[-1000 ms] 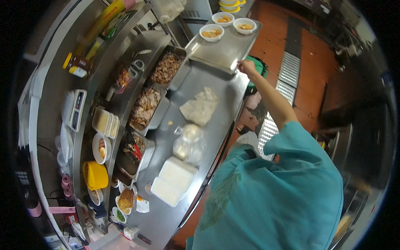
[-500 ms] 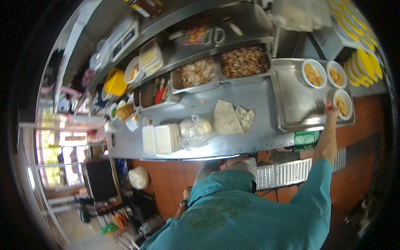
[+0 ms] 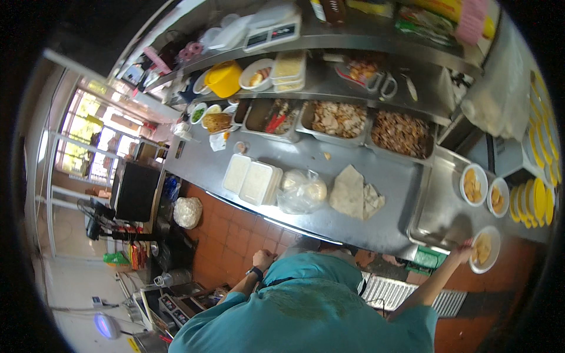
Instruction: The person assembles a noodle bowl by adding tofu, meat, and broth into a disposable container, then places a lid on it. They use tongs and a ladle to transfer ingredients from metal trays and a pot.
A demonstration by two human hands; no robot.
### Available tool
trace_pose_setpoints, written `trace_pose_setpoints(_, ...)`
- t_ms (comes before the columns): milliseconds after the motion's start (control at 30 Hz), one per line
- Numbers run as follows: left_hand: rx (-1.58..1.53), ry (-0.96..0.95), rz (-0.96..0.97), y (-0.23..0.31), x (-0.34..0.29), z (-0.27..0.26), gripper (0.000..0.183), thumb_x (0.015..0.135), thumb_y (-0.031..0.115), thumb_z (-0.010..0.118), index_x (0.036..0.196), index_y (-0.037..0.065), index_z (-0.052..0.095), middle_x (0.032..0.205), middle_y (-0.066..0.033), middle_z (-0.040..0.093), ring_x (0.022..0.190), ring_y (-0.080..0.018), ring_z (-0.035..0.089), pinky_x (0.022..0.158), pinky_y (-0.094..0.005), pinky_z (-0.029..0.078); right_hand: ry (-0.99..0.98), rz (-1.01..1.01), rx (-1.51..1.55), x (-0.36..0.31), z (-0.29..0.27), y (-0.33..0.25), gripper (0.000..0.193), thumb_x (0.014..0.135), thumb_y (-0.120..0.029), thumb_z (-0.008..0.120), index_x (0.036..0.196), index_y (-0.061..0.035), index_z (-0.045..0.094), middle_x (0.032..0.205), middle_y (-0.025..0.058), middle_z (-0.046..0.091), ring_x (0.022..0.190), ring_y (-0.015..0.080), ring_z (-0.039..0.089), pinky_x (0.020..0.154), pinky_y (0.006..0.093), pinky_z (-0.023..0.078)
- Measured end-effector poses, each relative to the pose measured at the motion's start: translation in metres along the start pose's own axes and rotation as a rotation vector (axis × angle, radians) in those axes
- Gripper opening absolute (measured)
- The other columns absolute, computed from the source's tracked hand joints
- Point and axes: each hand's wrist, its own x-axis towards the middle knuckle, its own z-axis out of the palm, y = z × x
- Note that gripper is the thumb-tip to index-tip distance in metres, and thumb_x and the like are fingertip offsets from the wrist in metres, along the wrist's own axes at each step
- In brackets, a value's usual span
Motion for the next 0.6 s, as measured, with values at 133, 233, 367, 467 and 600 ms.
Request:
trace_pose_setpoints(133, -0.316, 0.175, 0.103, 0.026, -0.011, -0.038, 0.020, 0.092, 0.017, 0.058, 0.089, 0.003, 0.072, 0.080, -0.0126, 0.072, 0.071, -0.0262, 0.070, 0.066, -0.0395, 0.055, -0.071, -0.115, -0.361, -0.191, 0.032, -0.013, 0.036, 0.101, -0.033, 0.053, 0.102, 0.0012, 0.064, 0.078, 0.0061, 0.065, 0.060, 0.0084, 0.052, 0.051, 0.0204, 0.042)
trace_pose_setpoints(233, -0.403, 0.303, 0.215, 0.048, -0.012, -0.081, 0.019, 0.094, 0.009, 0.052, 0.097, 0.001, 0.069, 0.090, -0.0153, 0.070, 0.082, -0.0261, 0.069, 0.068, -0.0391, 0.053, -0.314, -0.100, -0.474, -0.320, 0.069, 0.001, 0.032, 0.099, -0.030, 0.055, 0.090, -0.0005, 0.062, 0.069, 0.0038, 0.058, 0.055, 0.0078, 0.048, 0.046, 0.0213, 0.038)
trace_pose_setpoints(367, -0.521, 0.440, 0.479, 0.063, 0.011, -0.151, 0.022, 0.091, 0.004, 0.050, 0.107, 0.002, 0.065, 0.115, -0.0184, 0.061, 0.105, -0.0315, 0.062, 0.078, -0.0393, 0.053, -0.825, 0.153, -0.717, -0.461, 0.122, 0.035, 0.031, 0.097, -0.025, 0.058, 0.076, -0.0025, 0.059, 0.060, 0.0029, 0.055, 0.048, 0.0095, 0.049, 0.043, 0.0229, 0.038)
trace_pose_setpoints(467, -1.127, 0.172, 0.606, 0.073, 0.051, -0.187, 0.029, 0.093, 0.008, 0.052, 0.121, 0.003, 0.059, 0.128, -0.0152, 0.056, 0.117, -0.0301, 0.057, 0.088, -0.0371, 0.051, -1.230, 0.311, -0.926, -0.562, 0.161, 0.062, 0.032, 0.097, -0.025, 0.057, 0.073, -0.0037, 0.060, 0.053, 0.0008, 0.053, 0.044, 0.0105, 0.050, 0.042, 0.0237, 0.038)
trace_pose_setpoints(600, -1.631, -0.175, 0.561, 0.044, 0.097, -0.225, 0.045, 0.102, 0.027, 0.051, 0.139, 0.002, 0.044, 0.138, -0.0105, 0.051, 0.124, -0.0240, 0.052, 0.103, -0.0352, 0.044, -1.706, 0.280, -1.160, -0.677, 0.209, 0.102, 0.037, 0.098, -0.027, 0.057, 0.072, -0.0020, 0.063, 0.057, 0.0010, 0.059, 0.046, 0.0093, 0.053, 0.045, 0.0273, 0.042)
